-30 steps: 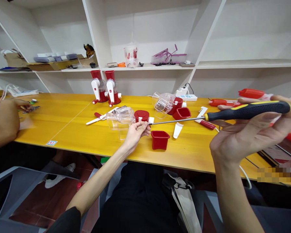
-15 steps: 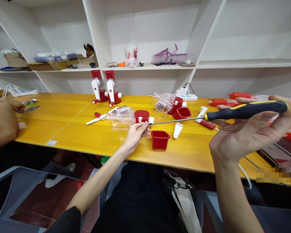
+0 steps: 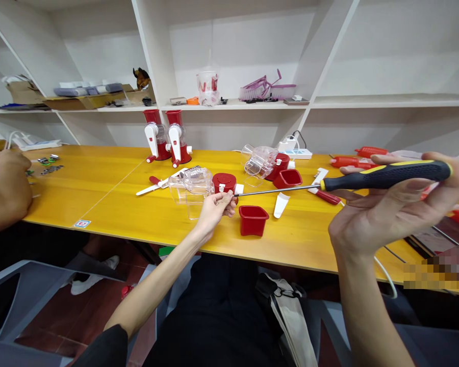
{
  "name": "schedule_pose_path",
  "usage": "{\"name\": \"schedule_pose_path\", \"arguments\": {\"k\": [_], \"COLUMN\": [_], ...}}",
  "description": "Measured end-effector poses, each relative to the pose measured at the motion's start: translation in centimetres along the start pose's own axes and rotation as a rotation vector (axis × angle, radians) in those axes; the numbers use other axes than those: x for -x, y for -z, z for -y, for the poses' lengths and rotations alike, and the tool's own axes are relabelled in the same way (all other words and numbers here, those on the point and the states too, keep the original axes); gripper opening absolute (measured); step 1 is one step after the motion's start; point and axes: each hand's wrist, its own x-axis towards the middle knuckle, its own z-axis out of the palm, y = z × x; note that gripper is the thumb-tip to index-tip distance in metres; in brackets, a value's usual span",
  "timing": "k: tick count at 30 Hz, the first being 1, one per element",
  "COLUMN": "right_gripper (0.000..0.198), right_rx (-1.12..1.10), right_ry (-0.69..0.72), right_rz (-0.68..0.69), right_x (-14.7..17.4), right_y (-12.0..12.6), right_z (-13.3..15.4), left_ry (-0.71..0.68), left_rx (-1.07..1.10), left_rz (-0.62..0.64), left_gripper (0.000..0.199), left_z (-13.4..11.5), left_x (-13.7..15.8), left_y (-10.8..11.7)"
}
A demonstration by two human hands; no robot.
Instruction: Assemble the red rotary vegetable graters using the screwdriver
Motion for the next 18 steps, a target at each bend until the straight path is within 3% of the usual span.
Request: {"name": "schedule_pose_path", "arguments": {"k": [9,18], "right_gripper": [0.028,0.031], "right_rx": [-0.019,0.018], "right_ry": [0.098,0.036], "right_rz": [0.021,0.030], "right_x": [-0.15,-0.21], "right_y": [-0.10,0.14], "right_z": [-0.29,-0.23], "left_ry": [-0.059,-0.136], "left_rx": [-0.084,-0.104], "left_rz": [-0.032,-0.030], "left_gripper": [0.061,0.059], "left_z": [-0.20,-0.19], "left_x": [0.13,0.07], "left_y": [-0.16,-0.08]}}
